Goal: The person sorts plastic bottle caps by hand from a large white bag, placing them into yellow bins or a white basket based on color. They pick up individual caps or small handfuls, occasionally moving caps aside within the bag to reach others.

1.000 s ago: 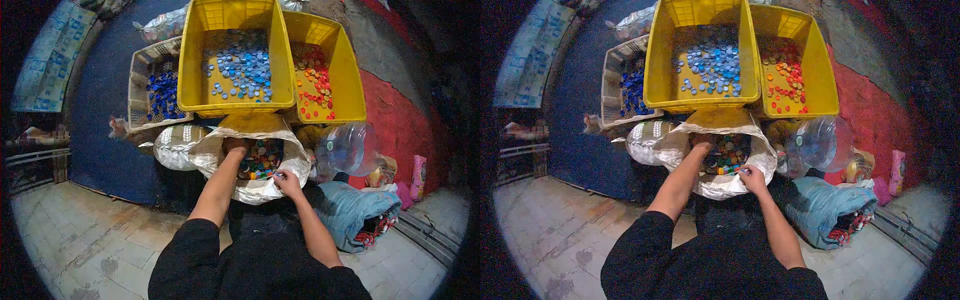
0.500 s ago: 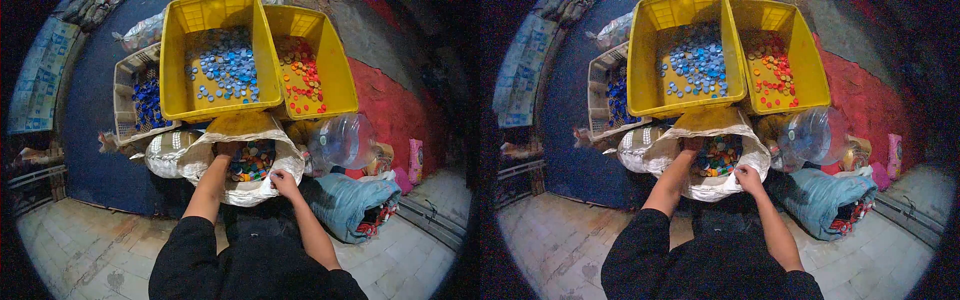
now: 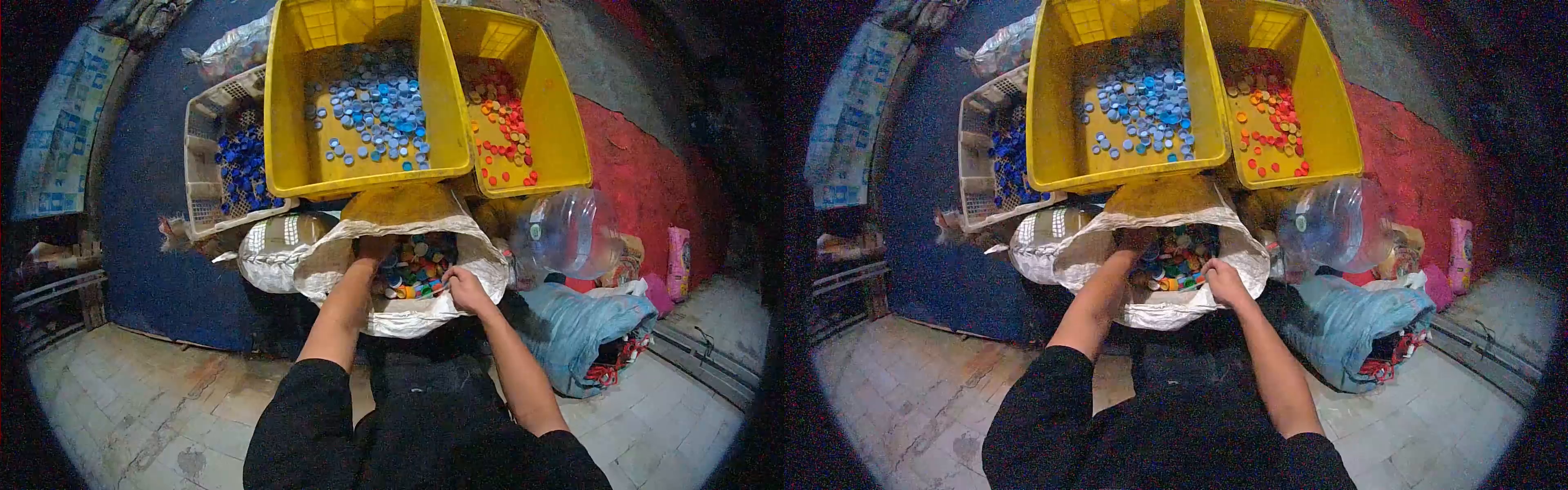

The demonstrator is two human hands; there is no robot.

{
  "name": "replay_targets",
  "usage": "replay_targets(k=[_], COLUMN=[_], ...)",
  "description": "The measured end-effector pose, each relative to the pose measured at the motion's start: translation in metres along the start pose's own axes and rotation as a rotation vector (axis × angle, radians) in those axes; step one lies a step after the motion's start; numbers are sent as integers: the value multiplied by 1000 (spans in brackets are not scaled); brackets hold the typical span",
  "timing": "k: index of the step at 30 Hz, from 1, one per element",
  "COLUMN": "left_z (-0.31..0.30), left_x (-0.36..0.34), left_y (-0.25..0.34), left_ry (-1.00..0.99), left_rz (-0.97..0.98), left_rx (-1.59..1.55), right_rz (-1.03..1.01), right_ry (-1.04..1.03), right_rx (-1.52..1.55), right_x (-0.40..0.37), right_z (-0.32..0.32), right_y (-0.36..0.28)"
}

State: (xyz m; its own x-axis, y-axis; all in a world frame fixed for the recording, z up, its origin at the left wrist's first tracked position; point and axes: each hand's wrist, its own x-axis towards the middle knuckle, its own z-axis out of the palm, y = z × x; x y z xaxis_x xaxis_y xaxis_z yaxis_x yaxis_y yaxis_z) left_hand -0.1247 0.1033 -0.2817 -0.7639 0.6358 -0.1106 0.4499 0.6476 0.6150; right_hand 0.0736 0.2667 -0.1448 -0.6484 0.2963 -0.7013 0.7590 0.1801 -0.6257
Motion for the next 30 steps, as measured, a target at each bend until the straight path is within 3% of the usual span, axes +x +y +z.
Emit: replay_targets(k=[1,3,4,5,7,8,9,11,12,15,17,19,20,21,22,23,24,25,26,27,29,30], left_z=[-17,-31,-22,-12,0,5,3,-5,-5,-4,-2,0,-1,-1,-58,-68,-76,-81,-85,-90,-105,-118], left_x=[0,-5,-6,-7,-8,-4,-5,-11,-11,-12,-12,-13,-12,-13,-6,-9,-18,-31,-43,-58,-80,-89], left_y=[14,25,16,7,-3,-7,-6,-1,-2,-3,-5,-7,-6,-5,60,67,71,76,82,93,119,126], left_ry=[2,-115,-101,-109,-87,-24,-35,-67,-77,-265,-382,-490,-535,-581,-739,-721,-580,-443,-286,-272,-241,-313], left_rz=[3,-60,-32,-26,-4,23,29,2,6,-41,-67,-97,-108,-121,-435,-425,-347,-266,-200,-186,-528,-574], left_rx=[4,15,82,91,12,72,80,50,51,6,-27,-62,-75,-86,-13,-9,-197,-381,-393,-387,-1251,-1293], right_rz=[-4,-428,-166,-163,138,185,189,-44,-131,9,52,48,-165,-176,-56,56,118,100,136,171,101,71], right_ry=[1,310,212,215,-8,-190,-192,297,440,331,268,251,405,413,286,150,73,76,20,-48,-209,-250], right_rx=[2,-261,-403,-390,-772,-890,-876,-837,-882,-743,-808,-505,-459,-459,-33,389,885,886,1187,1487,1532,1541], right_x=[12,40,49,57,68,75,79,97,102,103,69,44,46,33,17,4,-3,-17,-29,-42,-54,-55], right_z=[1,5,0,-2,-4,-7,-3,16,20,23,10,4,10,8,5,2,5,4,1,-2,-8,-8], right_y=[2,5,-5,-14,-30,-31,-19,24,31,50,7,-10,7,0,-10,-17,-14,-19,-22,-25,-23,-16])
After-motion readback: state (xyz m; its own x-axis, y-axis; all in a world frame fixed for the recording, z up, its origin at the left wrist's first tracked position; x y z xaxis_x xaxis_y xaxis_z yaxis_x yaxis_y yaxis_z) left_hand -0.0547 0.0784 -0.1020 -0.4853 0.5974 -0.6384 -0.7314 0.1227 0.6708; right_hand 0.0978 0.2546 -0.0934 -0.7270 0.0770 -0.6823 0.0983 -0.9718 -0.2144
